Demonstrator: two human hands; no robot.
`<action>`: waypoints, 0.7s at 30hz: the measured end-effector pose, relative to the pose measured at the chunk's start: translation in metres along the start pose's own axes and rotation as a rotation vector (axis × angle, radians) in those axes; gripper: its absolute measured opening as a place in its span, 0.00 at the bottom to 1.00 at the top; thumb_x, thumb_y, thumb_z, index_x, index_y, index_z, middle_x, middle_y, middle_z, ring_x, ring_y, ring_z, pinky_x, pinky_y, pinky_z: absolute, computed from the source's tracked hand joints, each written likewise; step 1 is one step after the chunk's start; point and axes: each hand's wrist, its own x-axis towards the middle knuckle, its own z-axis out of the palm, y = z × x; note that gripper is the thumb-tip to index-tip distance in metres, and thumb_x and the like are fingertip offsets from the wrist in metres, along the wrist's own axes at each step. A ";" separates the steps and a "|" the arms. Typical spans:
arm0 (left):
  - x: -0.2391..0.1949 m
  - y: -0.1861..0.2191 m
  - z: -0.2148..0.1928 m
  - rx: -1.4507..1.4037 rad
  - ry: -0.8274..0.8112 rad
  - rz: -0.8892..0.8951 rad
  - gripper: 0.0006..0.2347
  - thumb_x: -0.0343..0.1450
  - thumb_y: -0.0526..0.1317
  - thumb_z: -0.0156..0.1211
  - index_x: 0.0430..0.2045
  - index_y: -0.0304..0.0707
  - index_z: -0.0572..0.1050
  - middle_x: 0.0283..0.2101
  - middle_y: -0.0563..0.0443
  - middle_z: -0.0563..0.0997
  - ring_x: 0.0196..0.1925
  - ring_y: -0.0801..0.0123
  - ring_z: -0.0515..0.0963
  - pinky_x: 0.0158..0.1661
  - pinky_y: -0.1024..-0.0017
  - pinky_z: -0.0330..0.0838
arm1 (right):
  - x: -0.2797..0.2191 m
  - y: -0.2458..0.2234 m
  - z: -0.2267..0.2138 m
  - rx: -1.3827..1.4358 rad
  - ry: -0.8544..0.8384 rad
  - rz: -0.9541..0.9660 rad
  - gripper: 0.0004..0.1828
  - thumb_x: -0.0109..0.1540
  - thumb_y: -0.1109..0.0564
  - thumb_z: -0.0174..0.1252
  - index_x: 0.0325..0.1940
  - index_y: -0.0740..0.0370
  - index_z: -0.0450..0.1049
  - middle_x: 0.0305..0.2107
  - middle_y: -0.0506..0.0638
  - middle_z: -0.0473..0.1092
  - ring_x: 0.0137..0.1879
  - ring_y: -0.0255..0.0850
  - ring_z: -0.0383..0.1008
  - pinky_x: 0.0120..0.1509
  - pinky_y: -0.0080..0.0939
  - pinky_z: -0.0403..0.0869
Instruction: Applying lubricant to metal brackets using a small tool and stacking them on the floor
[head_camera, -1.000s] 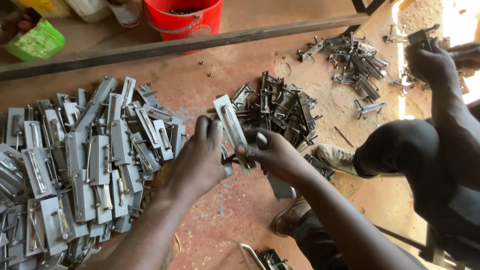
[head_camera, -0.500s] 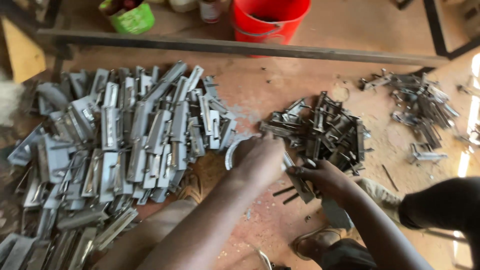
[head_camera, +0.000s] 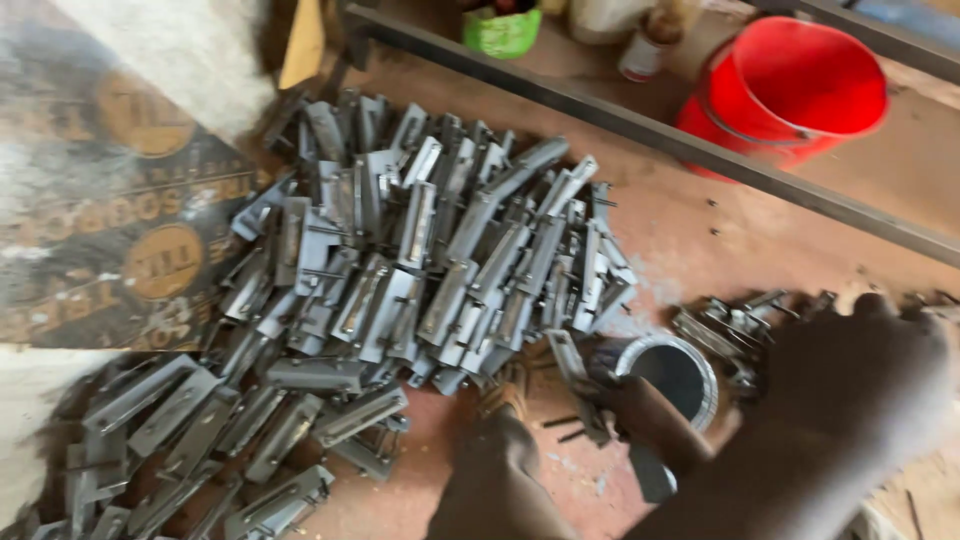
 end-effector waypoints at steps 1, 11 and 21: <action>0.000 -0.009 -0.012 0.005 0.043 -0.014 0.20 0.58 0.47 0.66 0.37 0.32 0.82 0.45 0.31 0.85 0.52 0.41 0.81 0.61 0.49 0.65 | 0.008 -0.046 0.028 -0.160 0.087 0.017 0.88 0.07 -0.21 0.18 0.44 0.34 0.75 0.46 0.44 0.79 0.59 0.36 0.79 0.59 0.35 0.71; 0.005 -0.068 -0.095 0.022 0.378 -0.123 0.12 0.62 0.43 0.60 0.32 0.35 0.79 0.38 0.36 0.83 0.43 0.41 0.80 0.49 0.48 0.64 | 0.081 -0.352 0.050 1.744 -0.577 -0.748 0.20 0.61 0.46 0.66 0.43 0.67 0.80 0.21 0.57 0.71 0.22 0.40 0.67 0.21 0.36 0.67; 0.011 -0.055 -0.107 -0.028 0.545 -0.095 0.05 0.66 0.39 0.54 0.27 0.39 0.75 0.31 0.41 0.81 0.35 0.42 0.78 0.37 0.46 0.63 | 0.078 -0.285 0.200 1.669 -0.534 -0.670 0.19 0.61 0.50 0.59 0.51 0.63 0.79 0.22 0.68 0.74 0.18 0.51 0.72 0.21 0.45 0.74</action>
